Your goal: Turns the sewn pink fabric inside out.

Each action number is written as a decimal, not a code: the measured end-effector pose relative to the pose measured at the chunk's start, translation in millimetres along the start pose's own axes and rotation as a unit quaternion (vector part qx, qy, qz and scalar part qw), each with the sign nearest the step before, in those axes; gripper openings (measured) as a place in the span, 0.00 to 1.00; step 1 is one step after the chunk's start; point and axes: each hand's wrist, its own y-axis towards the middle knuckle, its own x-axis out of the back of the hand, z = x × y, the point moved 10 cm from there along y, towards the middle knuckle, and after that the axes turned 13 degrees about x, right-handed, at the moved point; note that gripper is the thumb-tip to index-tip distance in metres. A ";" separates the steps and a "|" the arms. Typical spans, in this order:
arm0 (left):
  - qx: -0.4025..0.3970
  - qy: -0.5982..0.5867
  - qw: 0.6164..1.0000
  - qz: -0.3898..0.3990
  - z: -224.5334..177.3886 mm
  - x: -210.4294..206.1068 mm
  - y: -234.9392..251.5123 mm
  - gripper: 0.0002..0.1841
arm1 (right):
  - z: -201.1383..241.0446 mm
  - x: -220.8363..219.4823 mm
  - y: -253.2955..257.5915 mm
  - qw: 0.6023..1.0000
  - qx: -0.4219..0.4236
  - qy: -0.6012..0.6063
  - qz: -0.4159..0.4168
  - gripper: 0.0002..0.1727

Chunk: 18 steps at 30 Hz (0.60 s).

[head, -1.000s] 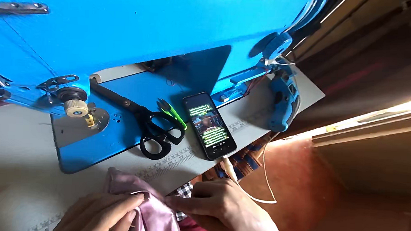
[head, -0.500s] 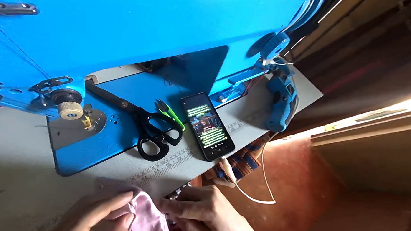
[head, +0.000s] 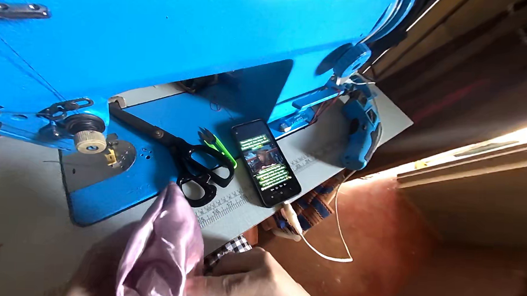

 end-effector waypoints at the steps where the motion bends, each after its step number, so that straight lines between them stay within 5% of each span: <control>1: 0.003 0.031 1.000 0.004 3.2 -2.1 -3.1 0.14 | 0.3 -1.4 0.7 1.000 0.003 0.000 -0.003 0.15; 6: -0.099 0.114 0.987 -0.050 -19.7 -46.7 -1.8 0.10 | -1.3 -6.2 2.6 1.000 0.006 0.005 -0.025 0.15; 11: -0.140 0.162 0.971 -0.102 3.1 -49.7 -20.4 0.11 | -1.1 -6.5 1.0 0.999 -0.003 0.012 -0.051 0.15; 16: -0.108 0.155 0.978 -0.094 21.2 -50.3 -25.9 0.13 | -1.8 1.4 3.5 0.997 0.004 0.012 -0.081 0.16; 18: -0.129 0.120 0.979 -0.099 17.9 -32.1 -23.2 0.25 | -0.3 4.7 4.5 0.997 0.009 0.005 -0.077 0.17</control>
